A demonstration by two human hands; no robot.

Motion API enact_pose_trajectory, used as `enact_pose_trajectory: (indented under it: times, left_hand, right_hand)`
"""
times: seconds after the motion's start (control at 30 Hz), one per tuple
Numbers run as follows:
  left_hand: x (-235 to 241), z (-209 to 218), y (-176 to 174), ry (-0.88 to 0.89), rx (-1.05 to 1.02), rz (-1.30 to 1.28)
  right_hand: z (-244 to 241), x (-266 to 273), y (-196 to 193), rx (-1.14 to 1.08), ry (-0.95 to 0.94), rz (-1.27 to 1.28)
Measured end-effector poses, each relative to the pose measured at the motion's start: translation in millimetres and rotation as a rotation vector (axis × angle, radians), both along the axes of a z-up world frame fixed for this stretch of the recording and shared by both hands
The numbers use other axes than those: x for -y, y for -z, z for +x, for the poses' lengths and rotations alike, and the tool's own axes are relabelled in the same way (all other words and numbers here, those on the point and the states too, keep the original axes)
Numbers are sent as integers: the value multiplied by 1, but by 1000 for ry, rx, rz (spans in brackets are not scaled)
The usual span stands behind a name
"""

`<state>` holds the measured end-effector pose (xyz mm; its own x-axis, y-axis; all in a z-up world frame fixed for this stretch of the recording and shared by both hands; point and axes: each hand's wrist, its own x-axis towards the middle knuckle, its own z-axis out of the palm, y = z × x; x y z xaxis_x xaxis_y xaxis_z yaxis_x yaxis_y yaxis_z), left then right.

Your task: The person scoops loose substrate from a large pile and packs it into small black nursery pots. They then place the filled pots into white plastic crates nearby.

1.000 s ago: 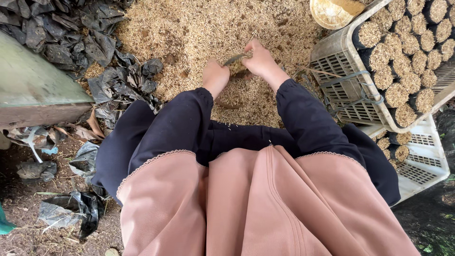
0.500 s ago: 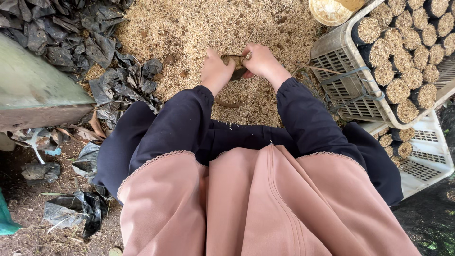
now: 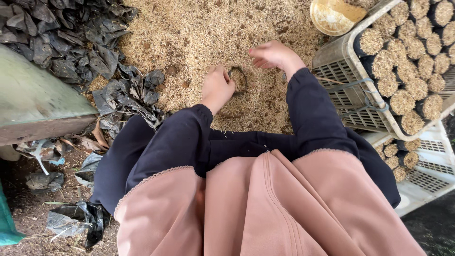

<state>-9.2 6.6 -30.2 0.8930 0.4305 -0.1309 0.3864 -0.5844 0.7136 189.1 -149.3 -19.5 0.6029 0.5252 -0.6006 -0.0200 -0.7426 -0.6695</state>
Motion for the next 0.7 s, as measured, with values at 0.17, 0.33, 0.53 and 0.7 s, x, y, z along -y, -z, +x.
enact_pose_trajectory:
  times: [0.17, 0.33, 0.53, 0.7]
  left_hand:
    - [0, -8, 8, -153, 56, -252]
    - [-4, -10, 11, -132, -52, -221]
    - [2, -10, 3, -151, 26, -143]
    - [2, -5, 10, -132, 147, -223]
  right_hand:
    - [37, -33, 64, 325, 243, 5]
    - [6, -76, 80, 254, -279, -246]
    - [4, -50, 43, 10, 29, -149]
    - [-5, -26, -21, 20, 121, 31]
